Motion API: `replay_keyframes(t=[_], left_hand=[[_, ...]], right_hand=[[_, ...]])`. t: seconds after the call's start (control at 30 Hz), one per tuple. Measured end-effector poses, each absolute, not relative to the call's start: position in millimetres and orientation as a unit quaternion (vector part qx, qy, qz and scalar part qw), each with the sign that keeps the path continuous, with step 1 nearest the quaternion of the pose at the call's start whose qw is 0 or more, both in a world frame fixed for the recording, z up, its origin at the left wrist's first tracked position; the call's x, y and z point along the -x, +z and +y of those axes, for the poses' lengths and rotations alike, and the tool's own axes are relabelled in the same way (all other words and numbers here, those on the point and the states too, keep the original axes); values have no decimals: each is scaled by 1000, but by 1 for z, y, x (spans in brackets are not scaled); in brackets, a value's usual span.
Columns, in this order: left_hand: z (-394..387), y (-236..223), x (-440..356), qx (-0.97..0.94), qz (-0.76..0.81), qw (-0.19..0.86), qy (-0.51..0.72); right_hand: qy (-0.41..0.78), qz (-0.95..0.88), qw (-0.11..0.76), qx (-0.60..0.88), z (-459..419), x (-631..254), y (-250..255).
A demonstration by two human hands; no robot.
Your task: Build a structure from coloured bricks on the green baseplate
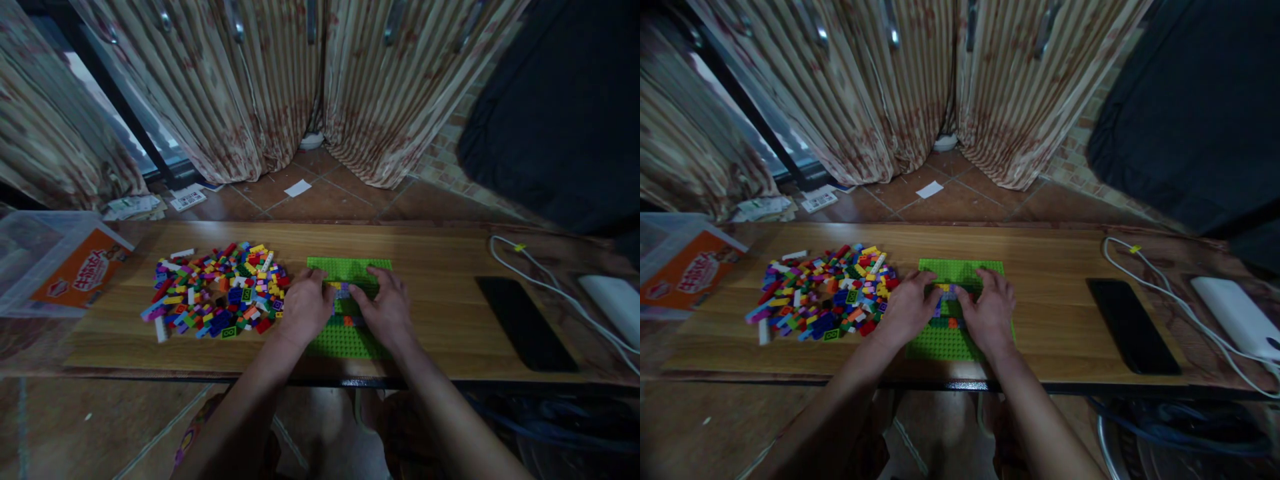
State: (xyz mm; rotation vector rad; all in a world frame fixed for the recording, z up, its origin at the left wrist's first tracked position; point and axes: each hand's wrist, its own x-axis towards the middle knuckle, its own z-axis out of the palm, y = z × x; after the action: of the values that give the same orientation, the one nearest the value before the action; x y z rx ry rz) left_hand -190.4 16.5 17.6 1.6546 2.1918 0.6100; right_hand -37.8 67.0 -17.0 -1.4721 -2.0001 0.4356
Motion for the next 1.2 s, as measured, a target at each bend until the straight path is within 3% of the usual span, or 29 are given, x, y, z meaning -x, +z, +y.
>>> replay_keyframes(t=[0.2, 0.97, 1.2], left_hand=[[19, 17, 187, -566, 786, 147, 201], [31, 18, 191, -492, 809, 228, 226], [20, 16, 190, -514, 783, 223, 271]], right_hand=[[148, -758, 258, 581, 64, 44, -17], [181, -730, 232, 617, 69, 51, -16], [235, -707, 300, 596, 79, 39, -21]])
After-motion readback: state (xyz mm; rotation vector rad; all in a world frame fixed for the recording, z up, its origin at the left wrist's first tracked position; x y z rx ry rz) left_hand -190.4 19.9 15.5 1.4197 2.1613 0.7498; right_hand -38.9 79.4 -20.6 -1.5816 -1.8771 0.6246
